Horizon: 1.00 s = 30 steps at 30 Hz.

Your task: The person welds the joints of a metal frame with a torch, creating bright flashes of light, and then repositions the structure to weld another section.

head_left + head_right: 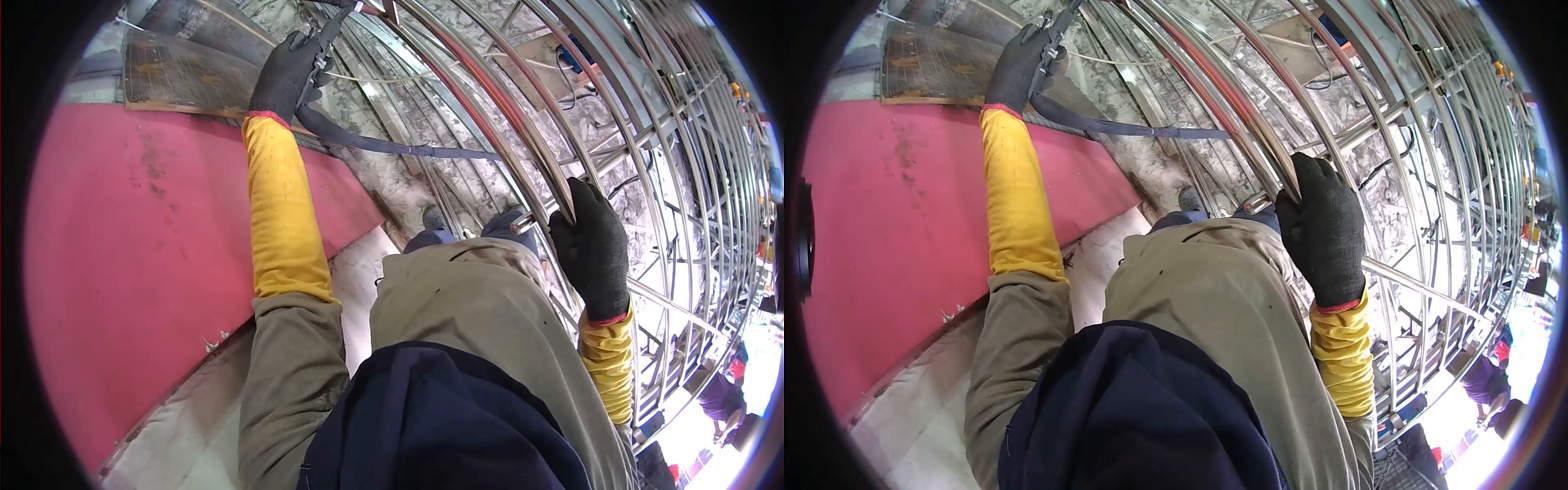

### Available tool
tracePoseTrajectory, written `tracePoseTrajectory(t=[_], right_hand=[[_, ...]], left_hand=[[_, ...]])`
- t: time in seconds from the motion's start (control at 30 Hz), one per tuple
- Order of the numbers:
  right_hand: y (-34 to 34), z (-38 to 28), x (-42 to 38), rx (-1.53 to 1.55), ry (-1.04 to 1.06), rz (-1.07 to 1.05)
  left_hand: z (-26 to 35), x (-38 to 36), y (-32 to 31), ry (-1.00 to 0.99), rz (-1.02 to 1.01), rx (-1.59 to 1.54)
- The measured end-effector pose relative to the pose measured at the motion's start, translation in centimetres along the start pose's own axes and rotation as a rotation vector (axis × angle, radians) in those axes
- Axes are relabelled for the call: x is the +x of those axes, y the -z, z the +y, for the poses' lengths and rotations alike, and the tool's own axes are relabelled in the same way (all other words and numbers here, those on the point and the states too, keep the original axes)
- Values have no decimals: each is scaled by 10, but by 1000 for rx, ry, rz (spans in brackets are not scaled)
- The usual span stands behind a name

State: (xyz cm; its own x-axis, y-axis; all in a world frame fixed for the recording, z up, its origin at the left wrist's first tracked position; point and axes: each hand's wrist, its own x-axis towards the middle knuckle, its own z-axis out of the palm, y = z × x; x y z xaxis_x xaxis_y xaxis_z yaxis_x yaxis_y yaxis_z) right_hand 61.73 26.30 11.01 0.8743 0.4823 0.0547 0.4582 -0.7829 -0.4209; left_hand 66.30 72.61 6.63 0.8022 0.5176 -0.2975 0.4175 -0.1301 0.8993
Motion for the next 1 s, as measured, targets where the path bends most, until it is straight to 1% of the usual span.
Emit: tracePoseTrajectory(t=[0.23, 0.53, 0.7, 0.77, 0.83, 0.9, 0.93, 1.0], right_hand=[[-1, 3, 0, -11, -16, -27], [0, 3, 1, 13, -22, -44], [-2, 10, 0, 2, -19, -56], [-5, 22, -2, 2, 103, -34], [-5, 24, -2, -16, 107, -57], [-3, 20, -1, 13, 71, -56], [-2, 15, 0, 14, 73, -56], [-1, 5, 0, -18, -25, -60]], left_hand=[[-5, 3, -1, 2, -27, -50], [-5, -1, -8, 18, -8, 17], [-1, -8, -16, 18, 39, 39], [-2, -11, -18, -33, -10, -54], [-4, -10, -21, -44, 32, -13], [-9, -4, -21, -24, 13, -47], [-8, -4, -18, -13, 36, 14], [-13, 0, -16, -9, 14, -30]])
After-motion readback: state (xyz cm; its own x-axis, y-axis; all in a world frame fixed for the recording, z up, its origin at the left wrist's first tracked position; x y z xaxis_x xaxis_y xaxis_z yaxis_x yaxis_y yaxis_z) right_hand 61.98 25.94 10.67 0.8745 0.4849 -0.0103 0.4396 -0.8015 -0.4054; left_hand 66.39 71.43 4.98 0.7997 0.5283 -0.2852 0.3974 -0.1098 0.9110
